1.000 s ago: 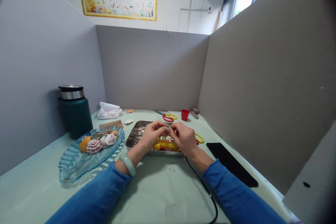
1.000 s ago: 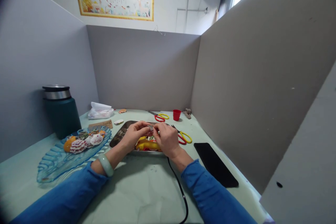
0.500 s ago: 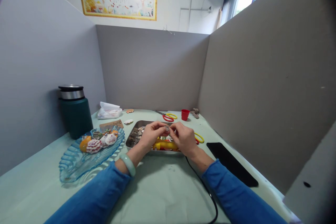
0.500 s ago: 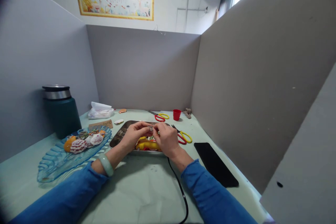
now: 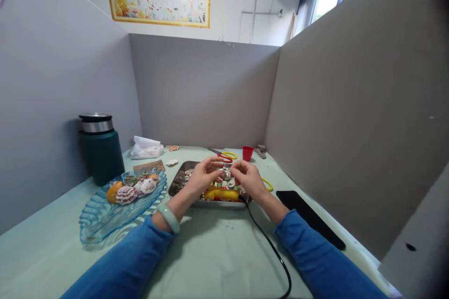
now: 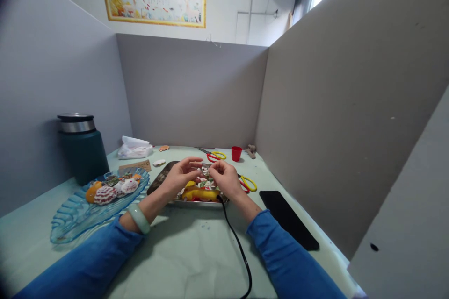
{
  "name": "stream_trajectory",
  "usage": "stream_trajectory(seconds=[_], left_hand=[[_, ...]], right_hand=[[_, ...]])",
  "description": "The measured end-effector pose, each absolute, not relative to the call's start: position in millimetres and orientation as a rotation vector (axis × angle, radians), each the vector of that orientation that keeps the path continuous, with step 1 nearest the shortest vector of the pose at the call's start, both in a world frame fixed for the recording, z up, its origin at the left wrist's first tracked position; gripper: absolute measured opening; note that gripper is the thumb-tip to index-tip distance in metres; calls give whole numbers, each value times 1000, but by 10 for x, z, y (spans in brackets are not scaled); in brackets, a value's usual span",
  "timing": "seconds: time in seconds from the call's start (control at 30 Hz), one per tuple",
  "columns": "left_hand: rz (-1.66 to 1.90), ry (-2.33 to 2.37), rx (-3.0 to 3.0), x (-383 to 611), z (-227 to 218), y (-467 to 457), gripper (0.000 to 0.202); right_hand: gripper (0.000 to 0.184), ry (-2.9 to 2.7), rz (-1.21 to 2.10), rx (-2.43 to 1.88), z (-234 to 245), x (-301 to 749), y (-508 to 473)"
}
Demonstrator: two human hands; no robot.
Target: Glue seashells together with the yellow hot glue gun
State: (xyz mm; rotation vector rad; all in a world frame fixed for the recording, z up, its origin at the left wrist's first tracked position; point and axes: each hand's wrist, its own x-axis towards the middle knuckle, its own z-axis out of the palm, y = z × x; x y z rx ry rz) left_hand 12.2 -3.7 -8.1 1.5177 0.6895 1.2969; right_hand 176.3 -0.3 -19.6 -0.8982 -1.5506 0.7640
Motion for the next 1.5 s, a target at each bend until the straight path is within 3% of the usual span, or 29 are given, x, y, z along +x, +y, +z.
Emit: stream_trajectory(seconds=[0.23, 0.4, 0.57, 0.7, 0.87, 1.3, 1.5], left_hand=[[1348, 812, 1863, 78, -94, 8, 19], [1426, 835, 2142, 71, -85, -49, 17], [1408, 897, 1954, 92, -64, -57, 16], [1270, 884, 1541, 83, -61, -23, 31], [1156, 787, 1400, 64, -84, -48, 35], [1144, 942, 1625, 85, -109, -17, 33], [1214, 941, 1545, 109, -115, -38, 30]], right_hand=[[13, -1517, 889, -891, -122, 1766, -57], [12, -1533, 926, -903, -135, 1769, -52], [22, -1527, 917, -893, -149, 1770, -32], [24, -1590, 621, -856, -190, 1783, -12], [17, -1832, 175, -795, -191, 1749, -116], [14, -1938, -2, -823, -233, 1749, -114], [22, -1898, -54, -906, -256, 1745, -106]])
